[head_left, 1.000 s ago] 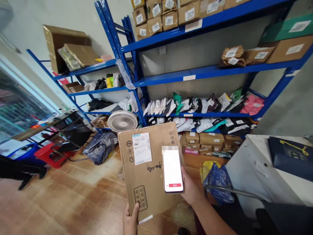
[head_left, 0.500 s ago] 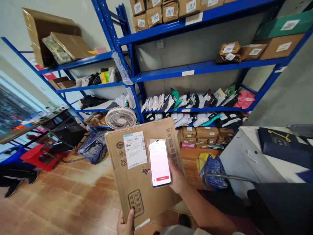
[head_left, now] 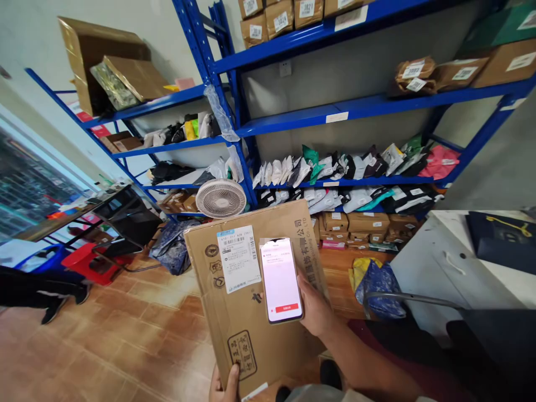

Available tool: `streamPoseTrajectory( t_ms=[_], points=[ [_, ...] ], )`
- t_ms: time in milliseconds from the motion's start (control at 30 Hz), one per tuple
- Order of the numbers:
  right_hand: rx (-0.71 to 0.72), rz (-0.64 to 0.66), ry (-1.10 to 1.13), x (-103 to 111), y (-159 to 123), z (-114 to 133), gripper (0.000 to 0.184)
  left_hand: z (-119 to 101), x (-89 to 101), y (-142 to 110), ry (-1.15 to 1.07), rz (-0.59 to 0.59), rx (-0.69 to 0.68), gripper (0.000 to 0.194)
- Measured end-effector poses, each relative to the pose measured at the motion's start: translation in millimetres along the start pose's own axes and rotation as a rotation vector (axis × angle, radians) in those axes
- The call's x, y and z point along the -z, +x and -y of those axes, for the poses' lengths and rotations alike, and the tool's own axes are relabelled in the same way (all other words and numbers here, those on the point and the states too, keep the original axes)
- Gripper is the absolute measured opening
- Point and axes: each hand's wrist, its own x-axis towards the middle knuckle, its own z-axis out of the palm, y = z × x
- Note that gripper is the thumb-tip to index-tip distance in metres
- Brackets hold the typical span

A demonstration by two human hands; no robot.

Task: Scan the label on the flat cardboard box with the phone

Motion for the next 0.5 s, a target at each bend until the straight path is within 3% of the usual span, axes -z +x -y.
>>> streamPoseTrajectory(
  t_ms=[267, 500],
  points=[
    [-0.024, 0.048, -0.007, -14.8, -0.6, -15.5, 0.071, 4.4, 19.7, 1.8, -0.128, -0.05, -0.006, 0.046],
    [-0.042, 0.071, -0.01, -26.3, -2.4, -22.2, 0.073, 0.4, 33.5, 1.4, -0.049, -0.042, -0.015, 0.046]
  ],
)
